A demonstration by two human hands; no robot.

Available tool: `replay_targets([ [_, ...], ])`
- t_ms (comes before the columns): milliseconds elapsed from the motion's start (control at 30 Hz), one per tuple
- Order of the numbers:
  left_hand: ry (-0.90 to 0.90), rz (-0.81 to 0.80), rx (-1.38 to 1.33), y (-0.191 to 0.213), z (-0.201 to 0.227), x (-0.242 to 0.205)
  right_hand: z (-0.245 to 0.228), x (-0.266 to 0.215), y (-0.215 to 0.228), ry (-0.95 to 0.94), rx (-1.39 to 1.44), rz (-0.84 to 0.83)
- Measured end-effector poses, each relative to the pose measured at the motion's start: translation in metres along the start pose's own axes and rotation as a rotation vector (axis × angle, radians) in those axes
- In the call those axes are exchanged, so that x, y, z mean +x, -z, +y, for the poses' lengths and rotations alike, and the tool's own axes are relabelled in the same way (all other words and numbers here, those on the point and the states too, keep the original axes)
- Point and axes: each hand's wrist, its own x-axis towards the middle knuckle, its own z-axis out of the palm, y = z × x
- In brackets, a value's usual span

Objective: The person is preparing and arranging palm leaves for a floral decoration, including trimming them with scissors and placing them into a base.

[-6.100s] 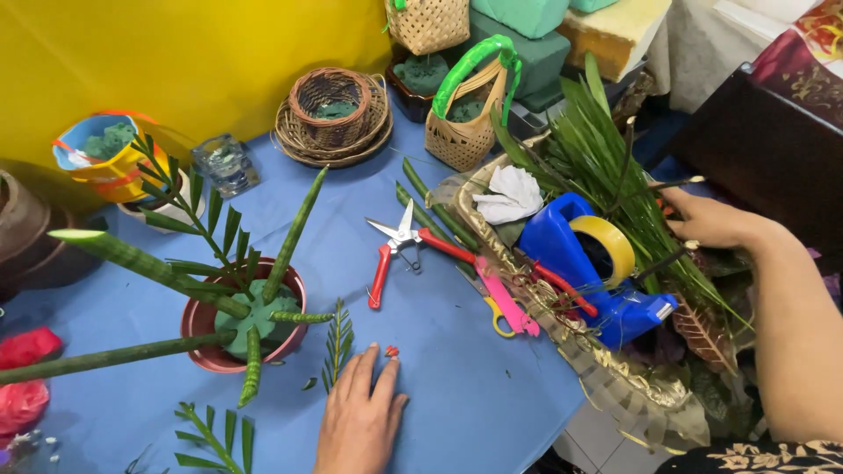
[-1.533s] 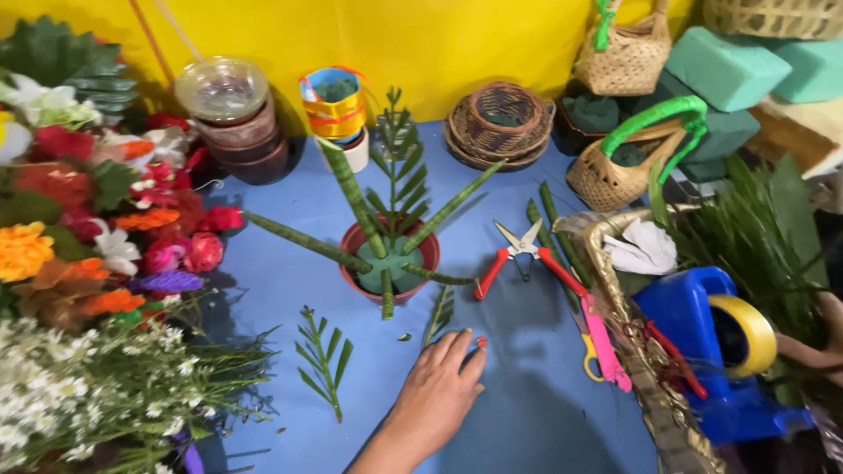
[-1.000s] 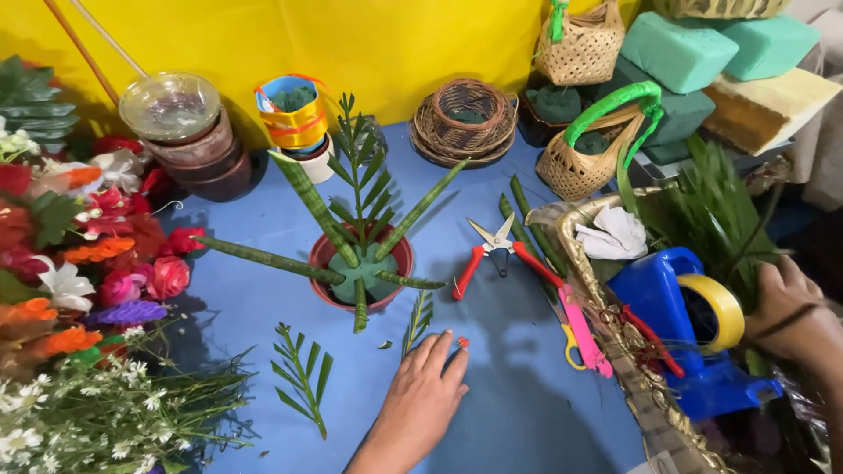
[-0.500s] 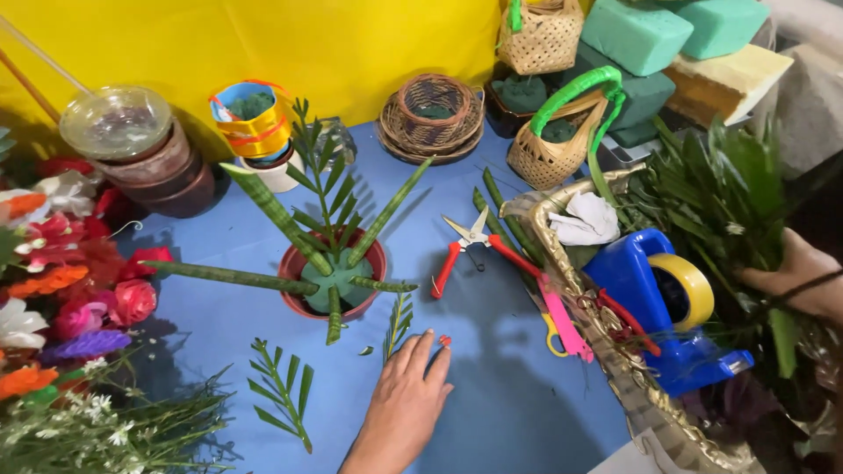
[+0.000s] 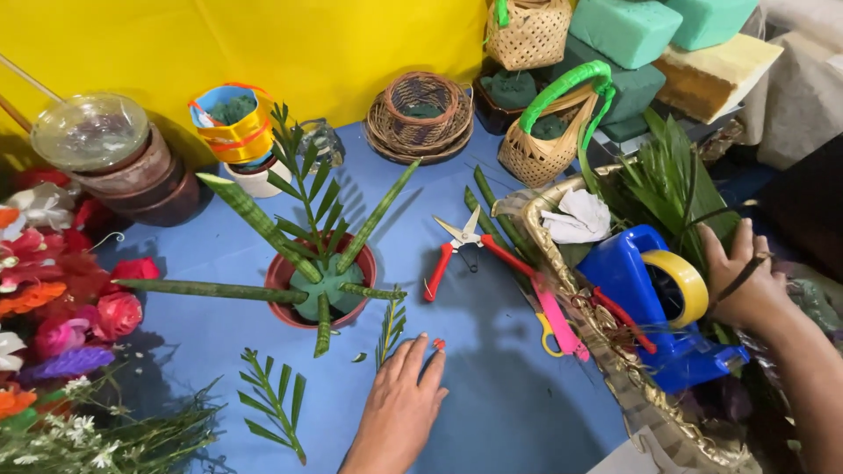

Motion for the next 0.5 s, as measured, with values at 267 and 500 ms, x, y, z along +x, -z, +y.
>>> replay_targets([
  [267, -0.059, 0.2, 0.052, -0.005, 0.0, -0.002, 0.05, 0.036, -0.004, 0.164, 0.408, 0.196],
  [500, -0.028, 0.12, 0.049, -0.006, -0.001, -0.002, 0.073, 0.031, 0.016, 0.13, 0.949, 0.031],
])
